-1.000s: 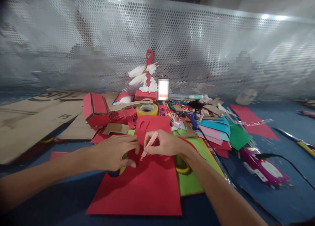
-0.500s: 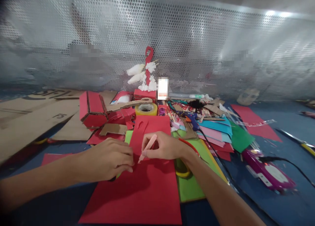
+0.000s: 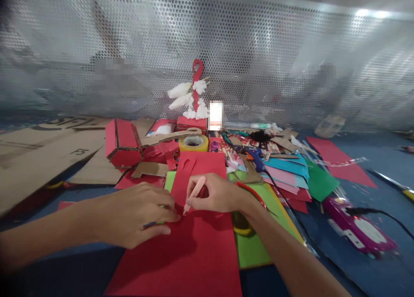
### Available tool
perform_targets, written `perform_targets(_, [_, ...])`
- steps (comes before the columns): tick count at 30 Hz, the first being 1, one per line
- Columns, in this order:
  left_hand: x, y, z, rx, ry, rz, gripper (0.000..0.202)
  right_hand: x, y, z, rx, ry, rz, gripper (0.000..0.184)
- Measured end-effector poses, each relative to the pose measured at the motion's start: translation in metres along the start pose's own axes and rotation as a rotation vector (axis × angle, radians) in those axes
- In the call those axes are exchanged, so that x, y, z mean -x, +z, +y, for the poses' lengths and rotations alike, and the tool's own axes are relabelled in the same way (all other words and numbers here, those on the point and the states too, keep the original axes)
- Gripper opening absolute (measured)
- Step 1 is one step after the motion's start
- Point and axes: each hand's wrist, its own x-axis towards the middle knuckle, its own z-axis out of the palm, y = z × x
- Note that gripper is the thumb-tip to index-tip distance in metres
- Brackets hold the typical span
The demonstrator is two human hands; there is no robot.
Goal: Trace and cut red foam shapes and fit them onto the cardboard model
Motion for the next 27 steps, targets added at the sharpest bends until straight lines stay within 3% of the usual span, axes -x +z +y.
perform_targets(7, [0.0004, -0.0051, 0.0014, 0.037, 0.012, -0.065, 0.014, -0.0020, 0.0019, 0.0033, 0.059, -0.010, 0.085, 0.014])
perform_targets(14, [0.0003, -0.0071, 0.0030, 0.053, 0.008, -0.053, 0.011, -0.0005, 0.0014, 0.0046, -0.023, 0.030, 0.040, 0.009])
perform_targets(19, [-0.0001, -0.0095, 0.0034, 0.053, 0.015, -0.045, 0.009, -0.0022, 0.0018, 0.0055, 0.030, 0.043, 0.129, 0.007])
perform_targets(24, [0.0010, -0.0090, 0.0017, 0.071, 0.011, -0.046, 0.009, -0.0014, 0.0004, 0.0054, 0.023, 0.027, 0.076, 0.009])
perform_targets(27, [0.0016, -0.0090, 0.0013, 0.068, 0.000, -0.058, 0.010, -0.0021, 0.0010, 0.0074, 0.010, 0.055, 0.109, 0.006])
